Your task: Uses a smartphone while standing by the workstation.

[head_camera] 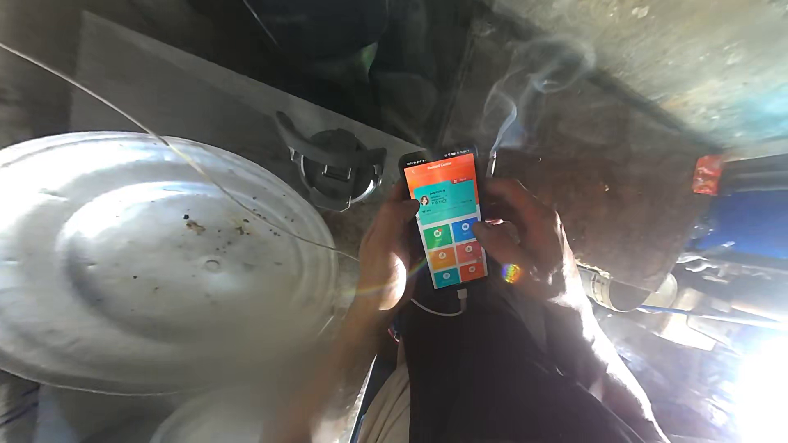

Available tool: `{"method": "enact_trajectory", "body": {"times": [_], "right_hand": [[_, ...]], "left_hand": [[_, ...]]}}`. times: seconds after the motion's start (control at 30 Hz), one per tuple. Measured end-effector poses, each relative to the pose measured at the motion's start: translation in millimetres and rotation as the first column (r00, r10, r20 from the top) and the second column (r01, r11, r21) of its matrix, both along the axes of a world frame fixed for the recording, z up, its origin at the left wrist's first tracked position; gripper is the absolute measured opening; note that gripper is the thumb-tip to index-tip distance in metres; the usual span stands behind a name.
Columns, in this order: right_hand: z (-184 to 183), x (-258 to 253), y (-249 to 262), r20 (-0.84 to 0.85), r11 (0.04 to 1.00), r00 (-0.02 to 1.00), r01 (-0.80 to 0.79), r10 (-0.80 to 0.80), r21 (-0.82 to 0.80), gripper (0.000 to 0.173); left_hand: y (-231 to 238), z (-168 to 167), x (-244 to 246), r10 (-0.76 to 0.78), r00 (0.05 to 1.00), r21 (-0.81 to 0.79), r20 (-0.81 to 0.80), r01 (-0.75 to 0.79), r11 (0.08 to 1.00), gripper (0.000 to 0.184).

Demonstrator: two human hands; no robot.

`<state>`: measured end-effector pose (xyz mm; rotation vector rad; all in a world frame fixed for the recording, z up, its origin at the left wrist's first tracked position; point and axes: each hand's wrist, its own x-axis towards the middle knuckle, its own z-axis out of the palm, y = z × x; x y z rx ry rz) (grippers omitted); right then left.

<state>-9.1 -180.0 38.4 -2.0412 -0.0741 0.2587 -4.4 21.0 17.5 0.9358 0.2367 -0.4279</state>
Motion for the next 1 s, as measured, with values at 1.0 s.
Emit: {"method": "enact_trajectory", "body": {"times": [1.0], "right_hand": [[2.3,-4.5,-3.0,-0.018,0.998,1.0,0.02,-0.019,0.058,0.041]], "left_hand": [[-4.9,0.9,-3.1,-0.047,0.995,0.079,0.086,0.041,0.996,0.055]]}}
